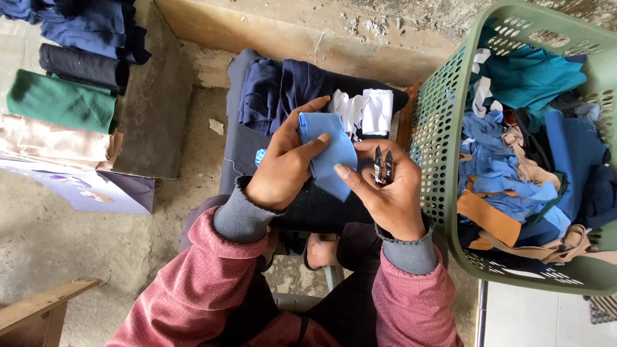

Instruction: Trimming excess threads and uneven edges from small blue fabric strips using hand snips.

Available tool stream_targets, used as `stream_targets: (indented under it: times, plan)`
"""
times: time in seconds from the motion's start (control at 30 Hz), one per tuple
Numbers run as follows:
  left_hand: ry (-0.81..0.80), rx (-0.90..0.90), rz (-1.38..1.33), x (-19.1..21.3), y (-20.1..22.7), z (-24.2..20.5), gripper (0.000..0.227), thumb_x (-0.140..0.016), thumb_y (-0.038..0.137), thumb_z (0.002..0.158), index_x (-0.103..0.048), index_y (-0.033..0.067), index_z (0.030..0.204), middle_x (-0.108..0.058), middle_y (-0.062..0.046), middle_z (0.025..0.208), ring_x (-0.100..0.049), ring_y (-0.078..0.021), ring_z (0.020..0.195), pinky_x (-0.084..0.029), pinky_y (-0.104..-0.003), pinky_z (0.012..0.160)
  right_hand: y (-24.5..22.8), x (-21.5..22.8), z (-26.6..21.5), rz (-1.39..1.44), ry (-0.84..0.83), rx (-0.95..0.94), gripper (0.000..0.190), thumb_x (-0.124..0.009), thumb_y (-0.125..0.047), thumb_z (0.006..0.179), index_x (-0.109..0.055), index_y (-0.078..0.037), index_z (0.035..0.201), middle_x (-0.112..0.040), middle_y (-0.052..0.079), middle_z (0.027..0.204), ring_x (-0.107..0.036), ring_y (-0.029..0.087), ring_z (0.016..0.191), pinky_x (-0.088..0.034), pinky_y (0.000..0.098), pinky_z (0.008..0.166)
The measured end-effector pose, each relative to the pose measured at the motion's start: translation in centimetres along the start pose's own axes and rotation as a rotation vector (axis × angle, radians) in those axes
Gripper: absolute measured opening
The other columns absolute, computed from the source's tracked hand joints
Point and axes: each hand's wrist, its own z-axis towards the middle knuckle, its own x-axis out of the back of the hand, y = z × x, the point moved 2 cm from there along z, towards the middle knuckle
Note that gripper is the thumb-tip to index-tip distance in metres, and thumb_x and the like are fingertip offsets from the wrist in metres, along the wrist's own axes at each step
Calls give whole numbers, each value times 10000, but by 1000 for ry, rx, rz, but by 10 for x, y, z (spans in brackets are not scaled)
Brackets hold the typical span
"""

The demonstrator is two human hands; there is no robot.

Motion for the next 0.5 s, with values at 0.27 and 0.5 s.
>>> stream_targets:
  times: [0.27,0.5]
  plan:
    - [-30,4,56,-11,11,-6,606,-551,-54,957,-355,-43,1531,-554,-139,1011,-622,-231,925,-610,-464,757,-18,-8,3,119,16,-79,341,-826,-24,868,-652,75,1144,-687,174,725,-577,43,533,-428,178,456]
    - [23,1,451,-27,42,-15,662,-663,204,970,-356,14,1526,-437,-477,1363,-388,-680,1321,-322,-794,1013,6,4,-1,208,55,-86,273,-775,27,891,-655,68,1133,-643,146,649,-510,38,437,-388,177,408]
